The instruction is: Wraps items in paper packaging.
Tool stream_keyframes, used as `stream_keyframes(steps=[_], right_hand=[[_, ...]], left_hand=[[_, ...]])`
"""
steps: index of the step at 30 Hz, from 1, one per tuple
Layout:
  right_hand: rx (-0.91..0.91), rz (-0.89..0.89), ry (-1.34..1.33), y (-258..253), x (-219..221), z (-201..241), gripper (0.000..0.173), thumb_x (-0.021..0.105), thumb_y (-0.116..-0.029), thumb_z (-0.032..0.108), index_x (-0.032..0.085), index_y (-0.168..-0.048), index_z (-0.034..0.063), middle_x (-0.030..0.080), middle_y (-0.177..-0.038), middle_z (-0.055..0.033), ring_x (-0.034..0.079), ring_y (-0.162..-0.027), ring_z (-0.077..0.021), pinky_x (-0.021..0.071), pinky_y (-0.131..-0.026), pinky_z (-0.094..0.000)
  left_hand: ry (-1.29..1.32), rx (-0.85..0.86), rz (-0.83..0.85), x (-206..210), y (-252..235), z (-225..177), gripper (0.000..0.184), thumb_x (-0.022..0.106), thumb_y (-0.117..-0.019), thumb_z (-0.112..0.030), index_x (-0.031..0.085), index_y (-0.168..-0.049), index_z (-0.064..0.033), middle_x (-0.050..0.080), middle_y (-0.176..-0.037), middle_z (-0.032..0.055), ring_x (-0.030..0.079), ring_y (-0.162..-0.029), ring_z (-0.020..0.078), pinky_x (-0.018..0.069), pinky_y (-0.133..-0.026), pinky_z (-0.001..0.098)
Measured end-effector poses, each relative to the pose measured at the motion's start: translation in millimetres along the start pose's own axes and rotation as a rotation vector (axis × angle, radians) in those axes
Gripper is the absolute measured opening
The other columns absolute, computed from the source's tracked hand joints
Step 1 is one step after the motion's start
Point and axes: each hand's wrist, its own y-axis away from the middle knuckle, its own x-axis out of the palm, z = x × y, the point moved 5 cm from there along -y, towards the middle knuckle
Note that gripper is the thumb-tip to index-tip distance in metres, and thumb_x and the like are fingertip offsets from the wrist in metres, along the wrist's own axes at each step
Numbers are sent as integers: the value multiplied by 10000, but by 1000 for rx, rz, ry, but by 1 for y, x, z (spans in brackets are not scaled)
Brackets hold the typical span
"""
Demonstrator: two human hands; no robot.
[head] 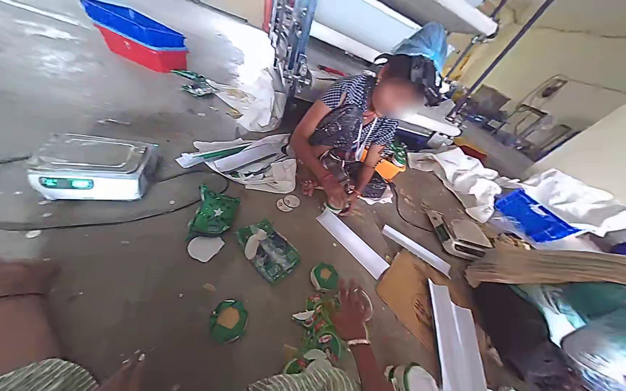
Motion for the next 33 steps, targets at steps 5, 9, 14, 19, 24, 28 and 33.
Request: stream_keyframes(steps=[5, 9, 14, 19, 24, 28, 33], right_hand=[[-366, 364, 227, -68, 72, 115, 816, 615, -952, 564, 327, -1620, 194, 137, -1699, -227, 44, -1571, -458, 3, -1199, -733], [-488, 400, 286, -96, 120, 175, 894, 680, -904, 566, 300, -1630, 209, 105, -1706, -219, -6, -1572, -459, -34, -1186, -745], [-647, 213, 262, -108, 147, 200, 708, 651, -929, 514, 454, -1562, 267, 240, -1677, -211, 105, -1567, -453, 6, -1199, -721], [-691, -168, 217, -106, 152, 171, 639, 701, -880, 465, 628, -1419, 131, 462, -1540, -274, 375, -1449, -528, 211, -1116, -795], [-424, -232, 205, -102, 122, 156, 567, 698, -904, 373, 659, -1351, 25, 432, -1531, -336, 332, -1436, -598, 184, -1106, -818], [-84, 157, -201, -90, 83, 161, 432, 585, -1013, 161, 584, -1425, 30, 343, -1603, -293, 310, -1487, -487, 234, -1180, -642], [238, 577, -967, -29, 79, 172, 422, 394, -1032, -39, 454, -1449, -14, 555, -1438, -180, 569, -1259, -256, 477, -979, -440]], left_hand=[[126, 65, 115, 26, -43, -56, 947, 878, -766, -309, 426, -1486, 110, 409, -1511, 385, 390, -1409, 571, 272, -1161, 695], [229, 85, 36, 67, -74, -67, 1098, 951, -637, -297, 403, -1497, 112, 424, -1513, 366, 429, -1394, 545, 330, -1146, 657], [311, 70, -8, 90, -84, -65, 1114, 965, -587, -289, 433, -1486, 97, 451, -1481, 377, 490, -1335, 554, 402, -1106, 632], [373, 54, -86, 96, -87, -63, 1046, 939, -594, -251, 467, -1468, 78, 516, -1424, 350, 544, -1287, 521, 474, -1044, 607], [424, -26, -173, 86, -76, -53, 1023, 940, -593, -243, 479, -1437, 106, 511, -1416, 365, 533, -1280, 547, 479, -1023, 632], [424, -301, 164, 33, -66, -57, 997, 868, -768, -142, 299, -1558, 74, 321, -1594, 323, 319, -1486, 473, 290, -1213, 539], [167, -165, 314, 32, -49, -25, 986, 876, -791, -277, 343, -1577, -13, 339, -1597, 301, 354, -1466, 486, 301, -1185, 614]])
